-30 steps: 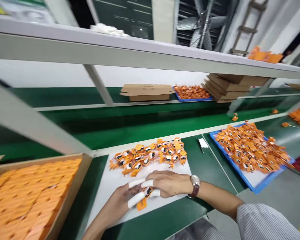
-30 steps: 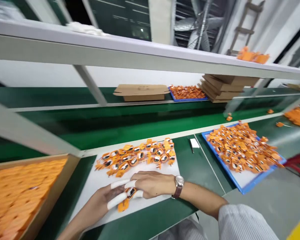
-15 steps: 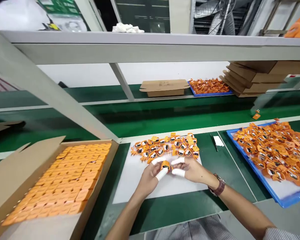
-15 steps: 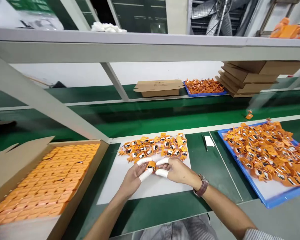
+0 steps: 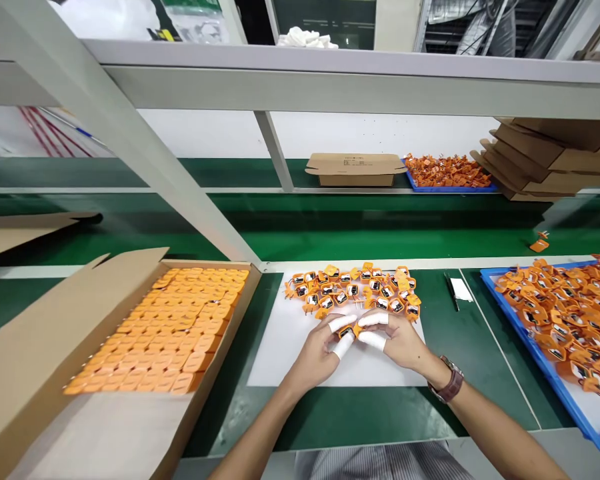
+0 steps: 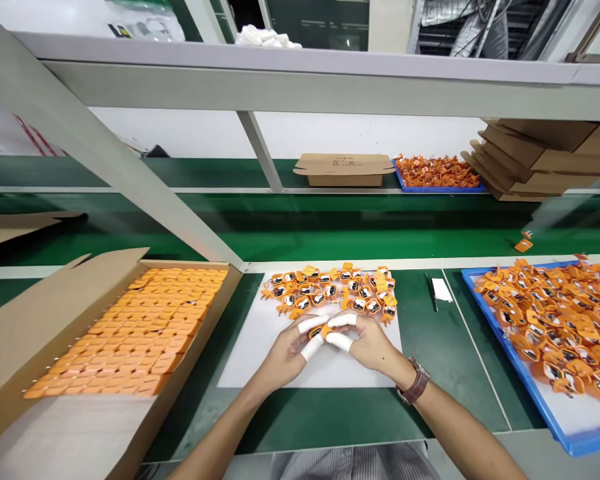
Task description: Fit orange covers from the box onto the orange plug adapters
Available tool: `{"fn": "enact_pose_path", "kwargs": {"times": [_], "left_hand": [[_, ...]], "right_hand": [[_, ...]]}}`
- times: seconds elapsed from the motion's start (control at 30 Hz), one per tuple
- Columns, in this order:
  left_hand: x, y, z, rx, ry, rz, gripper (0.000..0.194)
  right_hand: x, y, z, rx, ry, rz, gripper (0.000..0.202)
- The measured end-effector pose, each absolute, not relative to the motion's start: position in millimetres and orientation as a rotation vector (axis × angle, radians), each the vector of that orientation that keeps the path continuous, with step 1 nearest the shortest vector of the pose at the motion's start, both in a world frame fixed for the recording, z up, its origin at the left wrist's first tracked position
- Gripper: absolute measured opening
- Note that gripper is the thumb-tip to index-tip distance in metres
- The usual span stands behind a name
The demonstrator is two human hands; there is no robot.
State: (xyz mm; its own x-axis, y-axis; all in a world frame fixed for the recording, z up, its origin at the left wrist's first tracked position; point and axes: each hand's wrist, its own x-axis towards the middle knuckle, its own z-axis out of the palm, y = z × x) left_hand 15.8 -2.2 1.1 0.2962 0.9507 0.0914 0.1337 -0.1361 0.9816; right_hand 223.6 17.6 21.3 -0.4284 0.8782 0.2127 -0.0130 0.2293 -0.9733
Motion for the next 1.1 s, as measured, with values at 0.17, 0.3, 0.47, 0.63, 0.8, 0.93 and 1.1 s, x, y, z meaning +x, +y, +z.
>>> {"fn": "enact_pose_path", "kwargs": {"times": [0.17, 0.3, 0.47, 0.63, 0.8, 0.93, 1.1], "left_hand": [[15, -1, 2, 1.350, 0.993, 0.996, 0.026], [13, -2, 0, 1.114, 1.021, 1.047, 0.031], [15, -7, -8, 1.008, 1.089, 1.145, 0.029], [8, -19, -11, 0.898, 1.085, 1.184, 0.037], [-1, -31, -11, 0.897, 1.045, 1.096, 0.042], [0, -35, -15, 0.938, 1.066, 1.087, 0.042], [0, -37, -19, 0.912, 1.049, 1.093, 0.044]], "right_hand": [[217, 16, 21, -0.839, -1.731, 1.108, 0.019], [210, 12, 24, -0.832, -1.826, 1.010, 0.018], [205, 5, 22, -0.725, -2.024, 0.827, 0.035], [205, 2, 13, -0.778, -2.001, 0.838, 0.038], [202, -1, 13, -0.754, -2.085, 0.805, 0.043], [200, -4, 18, -0.731, -2.218, 0.845, 0.041], [206, -2, 9, -0.862, -1.976, 1.264, 0.040]]}}
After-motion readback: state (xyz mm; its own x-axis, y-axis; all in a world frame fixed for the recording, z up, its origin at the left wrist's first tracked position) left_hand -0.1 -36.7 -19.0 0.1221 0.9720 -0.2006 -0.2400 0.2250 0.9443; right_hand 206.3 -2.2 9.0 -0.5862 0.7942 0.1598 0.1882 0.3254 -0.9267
